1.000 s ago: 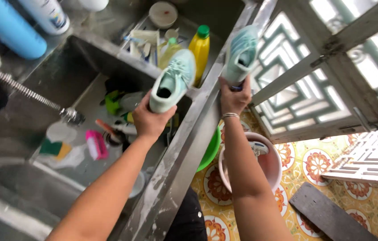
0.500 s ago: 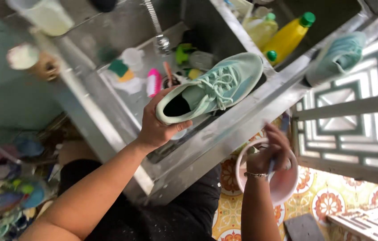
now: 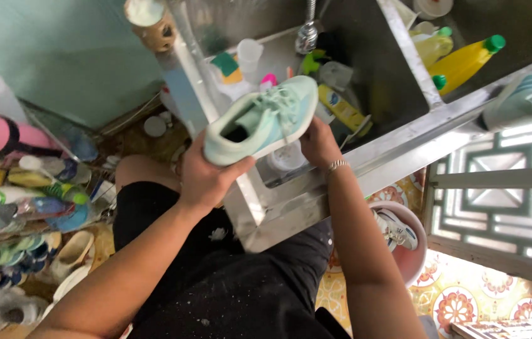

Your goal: Cleaning and scrubbing light blue sneakers in a sink using brushes and specialized cleaning liquid.

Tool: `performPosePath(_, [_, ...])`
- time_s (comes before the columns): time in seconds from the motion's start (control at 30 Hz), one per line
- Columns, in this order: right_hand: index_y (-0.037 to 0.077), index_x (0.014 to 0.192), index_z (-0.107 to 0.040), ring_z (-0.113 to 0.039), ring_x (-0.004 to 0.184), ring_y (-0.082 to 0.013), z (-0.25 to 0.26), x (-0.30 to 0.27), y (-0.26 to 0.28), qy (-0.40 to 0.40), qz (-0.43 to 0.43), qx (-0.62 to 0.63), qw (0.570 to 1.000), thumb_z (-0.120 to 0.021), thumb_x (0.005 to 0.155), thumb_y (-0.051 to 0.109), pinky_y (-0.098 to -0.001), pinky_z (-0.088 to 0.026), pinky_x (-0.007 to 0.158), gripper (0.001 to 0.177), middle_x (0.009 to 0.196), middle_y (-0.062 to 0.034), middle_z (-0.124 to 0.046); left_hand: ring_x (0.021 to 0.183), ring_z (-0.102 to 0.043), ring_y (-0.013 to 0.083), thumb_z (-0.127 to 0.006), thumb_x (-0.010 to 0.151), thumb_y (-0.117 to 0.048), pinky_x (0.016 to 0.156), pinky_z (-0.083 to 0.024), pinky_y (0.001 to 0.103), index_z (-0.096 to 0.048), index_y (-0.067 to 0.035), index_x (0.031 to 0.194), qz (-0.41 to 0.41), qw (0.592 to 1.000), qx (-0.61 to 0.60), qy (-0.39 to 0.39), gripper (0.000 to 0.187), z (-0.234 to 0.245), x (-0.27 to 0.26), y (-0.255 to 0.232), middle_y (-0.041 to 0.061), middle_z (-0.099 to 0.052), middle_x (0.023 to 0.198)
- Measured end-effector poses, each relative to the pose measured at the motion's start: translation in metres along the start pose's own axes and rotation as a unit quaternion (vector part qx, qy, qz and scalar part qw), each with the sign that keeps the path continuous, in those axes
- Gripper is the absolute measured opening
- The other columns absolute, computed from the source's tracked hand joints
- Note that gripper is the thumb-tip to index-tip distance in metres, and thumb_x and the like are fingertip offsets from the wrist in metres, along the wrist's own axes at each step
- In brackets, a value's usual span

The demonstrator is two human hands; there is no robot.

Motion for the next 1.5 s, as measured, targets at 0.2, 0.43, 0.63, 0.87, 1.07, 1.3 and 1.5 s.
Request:
performPosePath(0.2, [0.005, 0.123, -0.068, -0.073, 0.101, -0.0295, -0.012, 0.044, -0.079, -0.061, 0.009, -0.065, 0.996, -0.071, 0.079, -0.001, -0.0385, -0.057, 0.087, 0.045, 0.109, -0.0153, -0.076, 0.120, -0.065, 0.0174, -0.085, 0.086, -0.010, 0.105, -0.055, 0.033, -0.048, -0.001, 0.136, 0.006, 0.998, 0.002, -0.070, 0.063, 0.074, -0.049, 0.024, 0.009, -0.062, 0.130])
performPosePath(0.43, [0.005, 0.110, -0.075, -0.073, 0.084, -0.0276, -0.032, 0.058, -0.080, 0.035, -0.069, -0.143, 0.987, -0.075, 0.081, 0.008, -0.0375, -0.057, 0.079, 0.029, 0.087, -0.0134, -0.076, 0.115, -0.063, 0.0175, -0.087, 0.082, -0.010, 0.099, -0.055, 0.032, -0.043, -0.001, 0.134, 0.005, 0.993, 0.085, -0.084, 0.069, 0.078, -0.062, 0.033, 0.009, -0.059, 0.127])
performPosePath(0.63, [0.005, 0.108, -0.075, -0.073, 0.079, -0.0205, -0.047, 0.055, -0.063, 0.080, -0.060, -0.067, 0.993, -0.076, 0.083, 0.010, -0.0329, -0.058, 0.076, 0.026, 0.084, -0.0096, -0.075, 0.116, -0.063, 0.0176, -0.088, 0.084, -0.012, 0.098, -0.055, 0.031, -0.040, -0.001, 0.135, 0.003, 0.990, 0.105, -0.089, 0.071, 0.069, -0.061, 0.037, 0.010, -0.057, 0.128])
performPosePath(0.87, [0.002, 0.106, -0.075, -0.073, 0.080, -0.0223, -0.049, 0.054, -0.048, 0.110, -0.071, -0.111, 0.985, -0.075, 0.084, 0.009, -0.0343, -0.058, 0.077, 0.023, 0.086, -0.0123, -0.075, 0.114, -0.064, 0.0186, -0.089, 0.083, -0.016, 0.096, -0.056, 0.031, -0.037, 0.000, 0.137, 0.021, 0.990, 0.128, -0.057, 0.076, 0.069, -0.056, 0.040, 0.011, -0.057, 0.127])
performPosePath(1.07, [0.002, 0.107, -0.074, -0.074, 0.082, -0.0219, -0.047, 0.055, -0.035, 0.110, -0.058, -0.090, 0.988, -0.074, 0.086, 0.008, -0.0342, -0.059, 0.078, 0.022, 0.090, -0.0119, -0.076, 0.112, -0.068, 0.0192, -0.087, 0.084, -0.016, 0.094, -0.060, 0.032, -0.034, 0.000, 0.140, 0.048, 0.996, 0.074, -0.034, 0.079, 0.065, -0.055, 0.043, 0.012, -0.059, 0.128])
performPosePath(1.3, [0.009, 0.110, -0.075, -0.073, 0.091, -0.0267, -0.085, 0.070, -0.078, 0.160, -0.093, -0.148, 0.972, -0.075, 0.085, 0.015, -0.0380, -0.058, 0.085, 0.026, 0.095, -0.0132, -0.076, 0.124, -0.062, 0.0286, -0.088, 0.081, -0.018, 0.104, -0.053, 0.038, -0.038, 0.002, 0.144, -0.017, 0.972, 0.234, -0.011, 0.083, 0.065, -0.056, 0.031, 0.019, -0.054, 0.134])
performPosePath(1.5, [0.013, 0.110, -0.074, -0.067, 0.098, -0.0369, -0.165, 0.087, -0.104, 0.257, 0.064, -0.316, 0.911, -0.077, 0.071, 0.014, -0.0452, -0.055, 0.085, 0.039, 0.106, -0.0241, -0.068, 0.132, -0.055, 0.0348, -0.087, 0.079, -0.022, 0.111, -0.046, 0.042, -0.034, 0.003, 0.149, 0.010, 0.976, 0.214, 0.030, 0.091, 0.056, -0.060, 0.030, 0.021, -0.048, 0.143])
Point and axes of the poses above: each hand's wrist, its own x-axis towards the middle knuckle, its own z-axis out of the back of the hand, y = z × x, the point moved 10 cm from there along x, towards the middle knuckle
